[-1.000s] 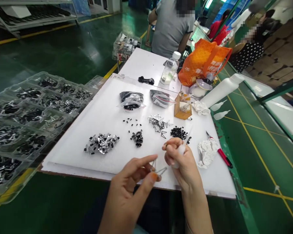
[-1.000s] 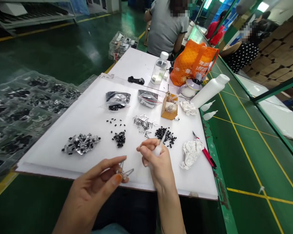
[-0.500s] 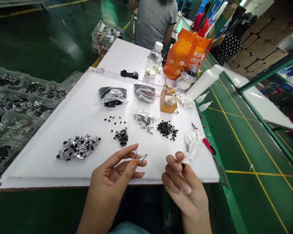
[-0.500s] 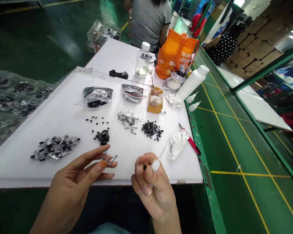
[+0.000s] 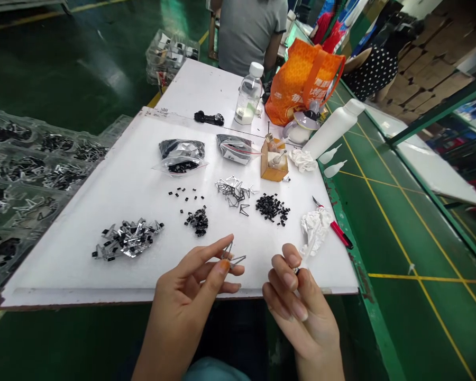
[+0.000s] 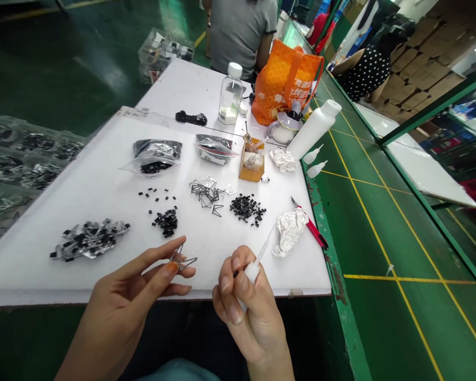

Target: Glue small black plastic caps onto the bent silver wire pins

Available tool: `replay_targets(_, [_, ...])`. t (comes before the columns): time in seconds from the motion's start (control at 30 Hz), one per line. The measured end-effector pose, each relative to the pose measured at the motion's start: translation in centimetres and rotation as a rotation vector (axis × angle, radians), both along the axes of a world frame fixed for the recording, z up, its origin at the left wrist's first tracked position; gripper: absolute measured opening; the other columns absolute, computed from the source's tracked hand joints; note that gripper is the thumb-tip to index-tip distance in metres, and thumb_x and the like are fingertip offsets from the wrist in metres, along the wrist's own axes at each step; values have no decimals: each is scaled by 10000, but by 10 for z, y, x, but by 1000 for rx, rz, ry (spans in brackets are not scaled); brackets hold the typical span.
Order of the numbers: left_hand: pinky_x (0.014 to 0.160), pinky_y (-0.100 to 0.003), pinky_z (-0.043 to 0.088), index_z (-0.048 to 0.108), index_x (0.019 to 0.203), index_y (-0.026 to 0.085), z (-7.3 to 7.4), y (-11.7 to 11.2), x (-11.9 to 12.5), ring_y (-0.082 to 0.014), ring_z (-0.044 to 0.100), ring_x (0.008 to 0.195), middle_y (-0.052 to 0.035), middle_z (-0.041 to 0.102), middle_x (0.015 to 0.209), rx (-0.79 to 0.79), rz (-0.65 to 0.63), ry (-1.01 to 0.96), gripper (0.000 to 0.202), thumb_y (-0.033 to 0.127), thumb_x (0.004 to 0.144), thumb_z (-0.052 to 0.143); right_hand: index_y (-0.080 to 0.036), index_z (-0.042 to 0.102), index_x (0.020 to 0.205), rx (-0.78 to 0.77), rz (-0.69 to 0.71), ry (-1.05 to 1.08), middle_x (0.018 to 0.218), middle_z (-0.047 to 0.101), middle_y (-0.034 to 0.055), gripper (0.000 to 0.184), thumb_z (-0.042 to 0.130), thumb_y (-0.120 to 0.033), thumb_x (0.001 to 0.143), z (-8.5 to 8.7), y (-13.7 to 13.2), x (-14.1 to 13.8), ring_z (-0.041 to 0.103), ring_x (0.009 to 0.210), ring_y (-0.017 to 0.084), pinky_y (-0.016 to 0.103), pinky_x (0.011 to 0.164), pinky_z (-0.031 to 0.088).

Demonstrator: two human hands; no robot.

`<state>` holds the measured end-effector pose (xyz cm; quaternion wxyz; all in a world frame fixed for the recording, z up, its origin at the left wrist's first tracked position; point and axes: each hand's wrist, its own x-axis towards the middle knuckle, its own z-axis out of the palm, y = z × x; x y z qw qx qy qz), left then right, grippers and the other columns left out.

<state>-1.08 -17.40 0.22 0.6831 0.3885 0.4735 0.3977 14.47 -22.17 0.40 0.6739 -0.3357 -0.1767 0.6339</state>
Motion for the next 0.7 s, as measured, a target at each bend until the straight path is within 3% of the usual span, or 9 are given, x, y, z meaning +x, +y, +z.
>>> replay_targets(0.3, [679, -195, 662, 815, 1101, 418, 5, -4, 4, -169, 773, 857, 13, 774, 963, 66, -46, 37, 201, 379, 933, 710, -286, 760, 872, -54, -124, -185, 755, 652, -27, 69, 813, -320, 841, -5, -6, 2, 251, 425, 21, 170, 439, 353])
replay_targets(0.5, [692, -154, 634, 827, 1066, 381, 6, -6, 5, -147, 787, 763, 31, 831, 825, -7, -20, 98, 225, 382, 842, 819, -283, 793, 851, -93, -232, -292, 803, 745, 20, 7, 800, -284, 851, -1, -5, -1, 416, 427, 19, 161, 462, 421])
replay_targets(0.7, [650, -125, 603, 845, 918, 330, 9, -6, 9, -132, 779, 694, 28, 831, 754, 3, -12, 132, 84, 352, 844, 811, -257, 817, 837, -132, -327, -312, 728, 724, 17, 105, 876, -304, 763, -4, -5, -2, 476, 429, 12, 151, 478, 440])
